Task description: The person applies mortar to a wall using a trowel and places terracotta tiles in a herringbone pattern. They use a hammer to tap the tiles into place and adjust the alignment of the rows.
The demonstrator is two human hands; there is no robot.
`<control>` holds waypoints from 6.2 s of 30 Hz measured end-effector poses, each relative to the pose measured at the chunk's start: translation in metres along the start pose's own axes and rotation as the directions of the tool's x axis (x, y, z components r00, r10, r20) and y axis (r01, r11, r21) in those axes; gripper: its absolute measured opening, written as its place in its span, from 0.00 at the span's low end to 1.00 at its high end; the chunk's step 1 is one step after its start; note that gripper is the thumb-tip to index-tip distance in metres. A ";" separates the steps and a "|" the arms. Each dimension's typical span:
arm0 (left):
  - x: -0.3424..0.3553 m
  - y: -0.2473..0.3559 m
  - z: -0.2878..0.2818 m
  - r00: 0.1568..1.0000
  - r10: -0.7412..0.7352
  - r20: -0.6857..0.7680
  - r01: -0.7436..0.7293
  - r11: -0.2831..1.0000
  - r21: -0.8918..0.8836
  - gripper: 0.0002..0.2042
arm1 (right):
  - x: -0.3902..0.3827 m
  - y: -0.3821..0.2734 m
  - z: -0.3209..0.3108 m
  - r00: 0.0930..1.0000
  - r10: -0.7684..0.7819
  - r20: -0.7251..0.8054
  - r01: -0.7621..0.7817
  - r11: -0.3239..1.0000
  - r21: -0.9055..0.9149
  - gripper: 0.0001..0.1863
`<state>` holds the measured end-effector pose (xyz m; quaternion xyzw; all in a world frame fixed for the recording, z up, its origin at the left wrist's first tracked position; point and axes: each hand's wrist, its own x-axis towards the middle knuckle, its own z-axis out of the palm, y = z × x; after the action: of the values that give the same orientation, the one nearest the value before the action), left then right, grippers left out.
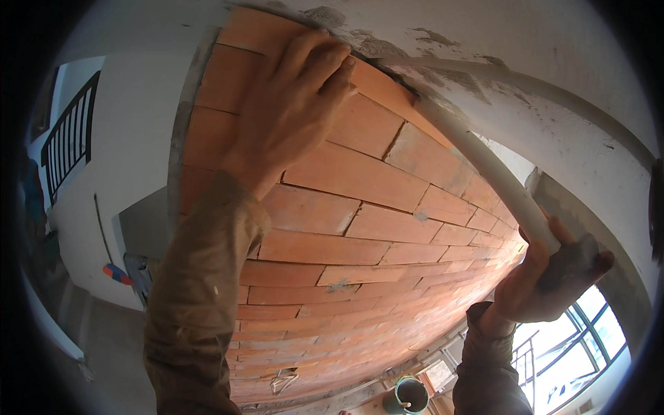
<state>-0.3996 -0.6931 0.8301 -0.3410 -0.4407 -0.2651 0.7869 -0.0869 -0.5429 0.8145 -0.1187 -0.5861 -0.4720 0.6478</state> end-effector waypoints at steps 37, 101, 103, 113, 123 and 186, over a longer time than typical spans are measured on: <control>-0.014 0.001 0.002 0.993 0.067 -0.098 -0.071 0.997 -0.031 0.07 | -0.002 -0.001 0.002 0.995 0.007 -0.104 0.000 0.997 0.072 0.16; -0.014 0.002 -0.008 0.995 0.099 -0.021 -0.099 0.995 0.006 0.10 | -0.072 -0.008 0.058 0.768 0.582 0.267 -0.458 0.209 0.864 0.18; -0.013 0.002 -0.011 0.996 0.093 -0.015 -0.093 0.996 0.012 0.11 | -0.074 -0.005 0.060 0.789 0.567 0.235 -0.494 0.359 0.792 0.17; -0.015 -0.006 -0.005 0.989 0.132 -0.061 -0.135 0.990 -0.037 0.10 | -0.070 -0.011 0.059 0.819 0.542 0.189 -0.437 0.375 0.818 0.13; -0.033 0.012 -0.025 0.986 -0.035 -0.166 -0.002 0.976 -0.219 0.10 | -0.097 -0.012 0.062 0.746 0.656 0.112 -0.397 0.304 0.866 0.17; 0.041 0.116 0.003 0.826 -0.290 0.483 0.122 0.929 0.350 0.27 | -0.155 0.027 0.101 0.676 0.534 0.508 -0.362 -0.359 0.860 0.30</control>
<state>-0.2982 -0.6227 0.8320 -0.2249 -0.7090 -0.1749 0.6451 -0.1115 -0.3842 0.7190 0.1958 -0.5847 0.4083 0.6731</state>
